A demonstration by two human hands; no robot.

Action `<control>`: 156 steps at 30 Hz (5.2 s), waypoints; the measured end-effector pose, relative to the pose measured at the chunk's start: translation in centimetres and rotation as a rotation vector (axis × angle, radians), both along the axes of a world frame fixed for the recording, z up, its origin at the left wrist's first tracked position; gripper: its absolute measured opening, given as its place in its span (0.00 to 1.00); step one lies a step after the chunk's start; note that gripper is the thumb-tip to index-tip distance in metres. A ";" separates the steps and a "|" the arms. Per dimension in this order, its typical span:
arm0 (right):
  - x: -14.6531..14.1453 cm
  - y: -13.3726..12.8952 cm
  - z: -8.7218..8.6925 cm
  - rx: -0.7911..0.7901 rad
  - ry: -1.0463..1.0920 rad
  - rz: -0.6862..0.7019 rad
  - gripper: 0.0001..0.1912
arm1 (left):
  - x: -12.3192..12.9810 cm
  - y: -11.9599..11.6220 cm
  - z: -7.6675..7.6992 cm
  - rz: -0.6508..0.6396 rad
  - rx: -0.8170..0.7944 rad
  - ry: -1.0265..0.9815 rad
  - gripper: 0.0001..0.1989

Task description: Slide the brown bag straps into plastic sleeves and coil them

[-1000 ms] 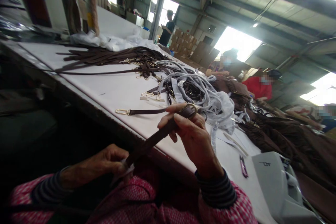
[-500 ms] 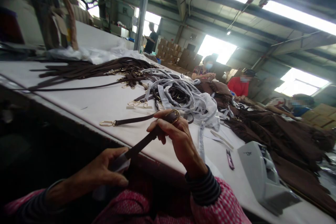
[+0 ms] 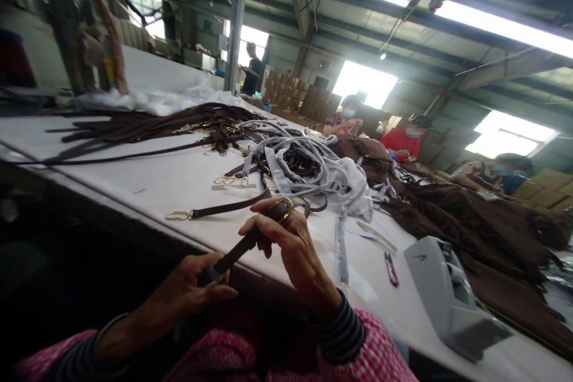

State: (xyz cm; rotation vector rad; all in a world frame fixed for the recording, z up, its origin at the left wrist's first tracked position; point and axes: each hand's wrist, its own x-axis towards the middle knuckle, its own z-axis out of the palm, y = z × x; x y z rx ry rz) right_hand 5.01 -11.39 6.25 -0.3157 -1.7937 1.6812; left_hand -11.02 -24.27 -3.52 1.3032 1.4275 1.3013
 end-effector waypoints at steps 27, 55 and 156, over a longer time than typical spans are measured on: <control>-0.3 -0.2 -2.3 -0.158 0.025 0.016 0.12 | -1.3 -0.9 -0.7 -0.242 -0.039 -0.527 0.26; 1.9 0.0 -0.1 0.007 -0.215 0.098 0.12 | -2.6 0.7 -0.6 -0.426 -0.193 -0.165 0.22; 3.1 -1.5 -0.8 -0.126 -0.079 0.078 0.08 | 1.2 1.6 4.6 -0.379 -0.189 -0.273 0.16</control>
